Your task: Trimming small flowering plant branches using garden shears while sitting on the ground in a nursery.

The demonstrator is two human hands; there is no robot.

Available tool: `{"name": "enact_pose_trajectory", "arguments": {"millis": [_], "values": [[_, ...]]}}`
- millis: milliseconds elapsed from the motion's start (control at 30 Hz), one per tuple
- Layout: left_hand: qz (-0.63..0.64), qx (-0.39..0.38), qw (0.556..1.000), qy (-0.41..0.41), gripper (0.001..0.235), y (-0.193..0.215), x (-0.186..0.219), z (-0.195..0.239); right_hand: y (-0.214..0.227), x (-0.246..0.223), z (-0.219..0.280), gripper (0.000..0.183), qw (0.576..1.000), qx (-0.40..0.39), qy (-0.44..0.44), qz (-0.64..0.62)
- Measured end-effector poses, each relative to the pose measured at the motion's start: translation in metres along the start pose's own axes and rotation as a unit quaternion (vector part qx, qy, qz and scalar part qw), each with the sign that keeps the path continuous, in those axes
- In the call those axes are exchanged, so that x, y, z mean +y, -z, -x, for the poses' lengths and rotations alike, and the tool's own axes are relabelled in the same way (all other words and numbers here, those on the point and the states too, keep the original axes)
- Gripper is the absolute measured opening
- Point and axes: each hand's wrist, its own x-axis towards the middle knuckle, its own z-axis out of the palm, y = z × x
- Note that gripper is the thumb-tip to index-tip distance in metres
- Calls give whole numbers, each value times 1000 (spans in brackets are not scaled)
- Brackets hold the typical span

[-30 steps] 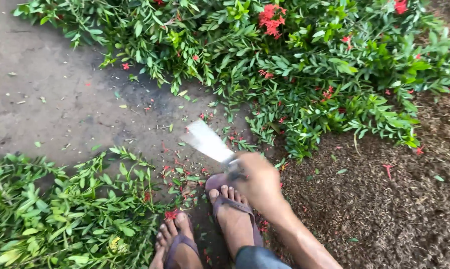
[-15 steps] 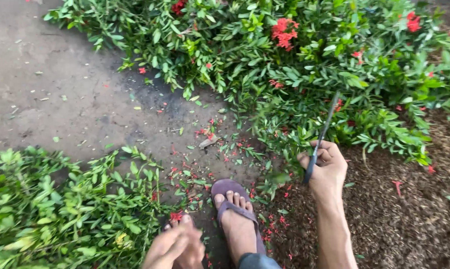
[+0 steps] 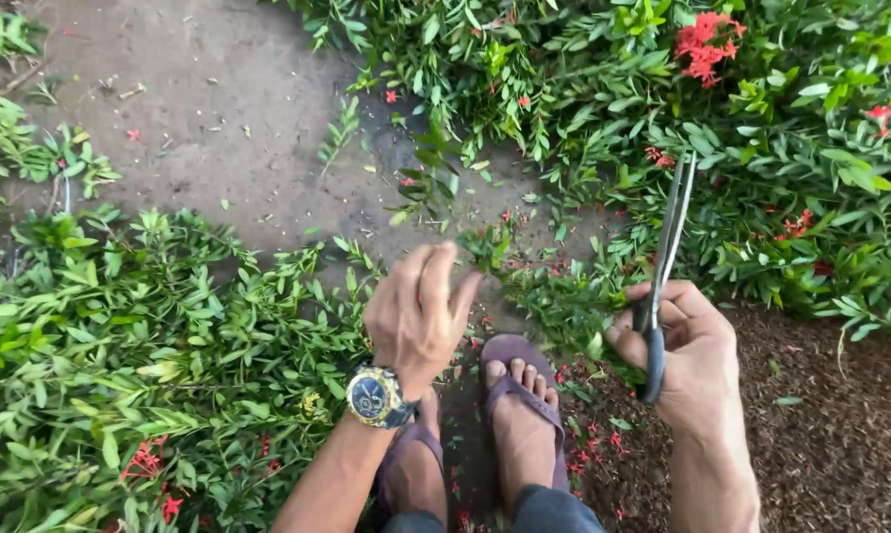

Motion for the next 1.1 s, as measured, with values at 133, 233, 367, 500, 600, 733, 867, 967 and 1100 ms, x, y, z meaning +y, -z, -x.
{"name": "enact_pose_trajectory", "arguments": {"millis": [133,233,367,500,600,733,867,967,1100], "values": [[6,-74,995,-71,42,7,-7,6,-7,6,4,43,998,-37,-42,18],[56,-144,985,-71,37,12,-9,23,-5,18,7,47,996,-61,-60,1],[162,-107,977,91,41,16,-17,44,-28,-6,23,49,999,42,19,-19],[445,12,822,354,28,27,-40,53,-24,-1,22,56,994,70,81,-31],[665,70,541,509,29,33,-56,63,-31,18,20,56,997,-20,77,17],[677,67,527,509,40,42,-53,64,-51,58,23,60,988,-145,-54,-2],[661,44,552,506,44,45,-51,73,-82,59,33,64,971,-197,-137,3],[645,54,558,520,46,55,-44,66,-94,51,35,72,960,-216,-84,156],[665,97,562,482,51,64,-57,73,-96,67,40,69,963,-212,-106,127]]}}
